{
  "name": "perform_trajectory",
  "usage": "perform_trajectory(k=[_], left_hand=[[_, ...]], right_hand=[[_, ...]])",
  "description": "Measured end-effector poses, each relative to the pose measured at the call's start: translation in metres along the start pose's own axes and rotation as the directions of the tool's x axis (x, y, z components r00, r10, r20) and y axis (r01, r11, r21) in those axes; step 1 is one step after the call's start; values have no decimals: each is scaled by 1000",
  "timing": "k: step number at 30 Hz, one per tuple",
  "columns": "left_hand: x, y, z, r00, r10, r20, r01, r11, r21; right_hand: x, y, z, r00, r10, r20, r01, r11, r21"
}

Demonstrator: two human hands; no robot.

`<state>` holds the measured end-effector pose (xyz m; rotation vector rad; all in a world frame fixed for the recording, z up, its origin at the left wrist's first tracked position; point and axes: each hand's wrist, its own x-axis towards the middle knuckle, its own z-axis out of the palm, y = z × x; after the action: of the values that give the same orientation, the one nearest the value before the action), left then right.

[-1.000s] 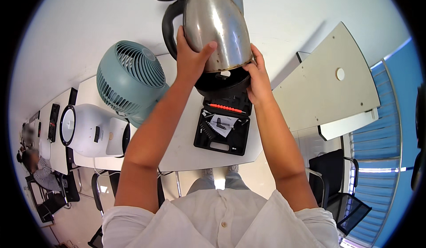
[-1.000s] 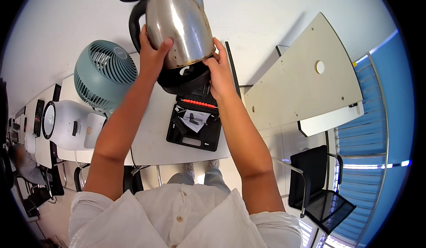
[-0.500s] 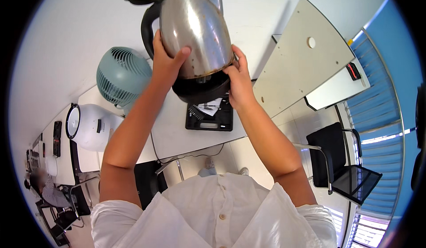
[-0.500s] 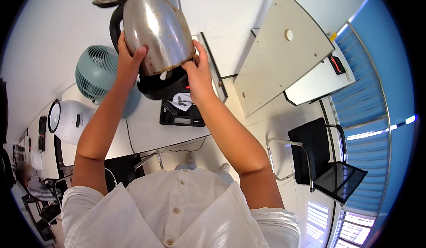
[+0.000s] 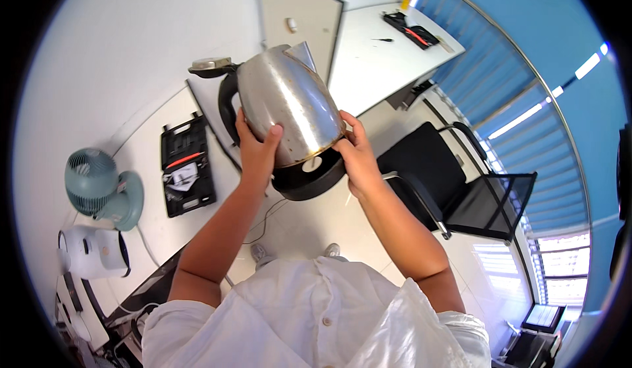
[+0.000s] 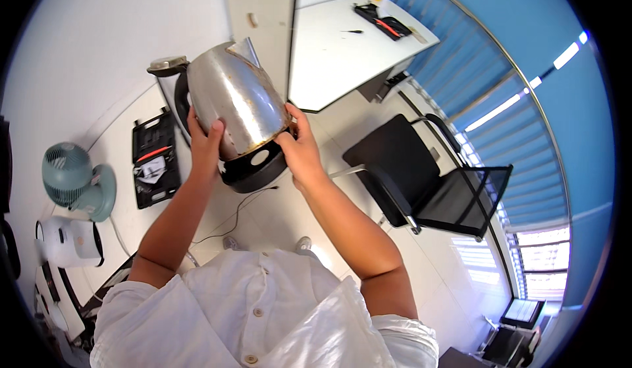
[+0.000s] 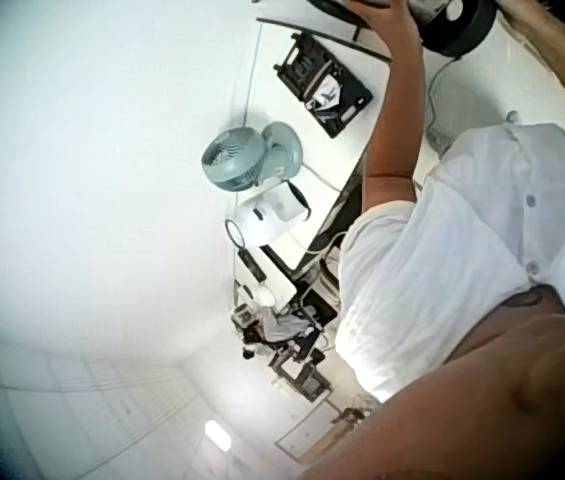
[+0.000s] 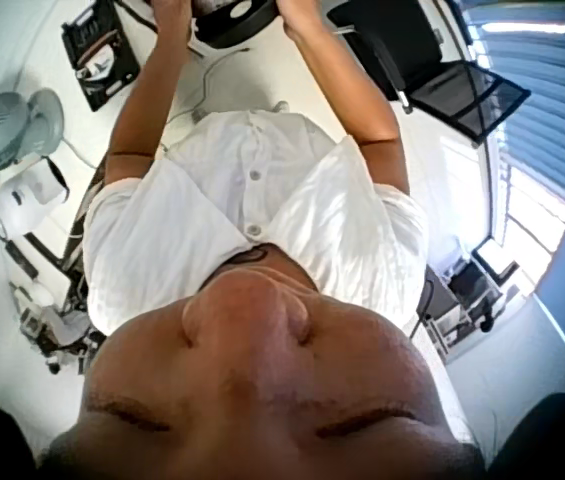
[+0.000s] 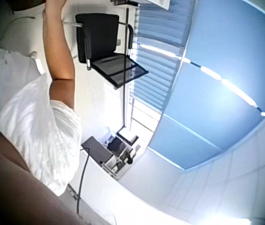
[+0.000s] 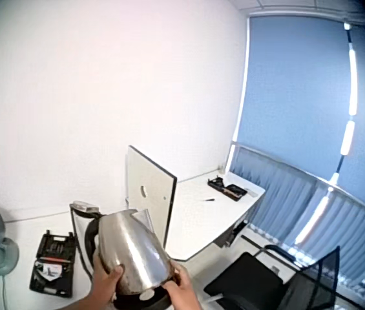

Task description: The person uses a screwdriver to tighten screws on the base of a white appliance, then repositions the appliance and a fan on the table. They handle a kettle and organize tools in a case before sitting back down.

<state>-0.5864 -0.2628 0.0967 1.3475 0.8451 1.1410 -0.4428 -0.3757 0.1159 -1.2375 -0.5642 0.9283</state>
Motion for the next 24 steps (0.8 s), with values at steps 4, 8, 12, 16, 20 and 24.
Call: perform_trajectory(k=[4,8,12,16,20,24], left_hand=[[-30,-12,115,991,-48,123,64,989,-132],[-38,-20,208,967,-71,246,103,987,-121],[-14,-34,286,932,-101,348,161,976,-147],[38,-59,339,911,-219,348,253,966,-55],[120,-94,370,928,-223,298,258,963,-84],[207,-131,374,939,-290,184,310,947,-88]], right_hand=[[-19,-48,-102,991,-5,-133,-8,995,-98],[-20,-74,-187,971,-13,-240,-5,997,-77],[4,-95,-239,941,17,-339,-33,999,-41],[67,-106,-271,885,61,-462,-165,968,-187],[167,-104,-289,922,122,-367,-198,964,-178],[284,-86,-285,931,160,-327,-258,924,-283]])
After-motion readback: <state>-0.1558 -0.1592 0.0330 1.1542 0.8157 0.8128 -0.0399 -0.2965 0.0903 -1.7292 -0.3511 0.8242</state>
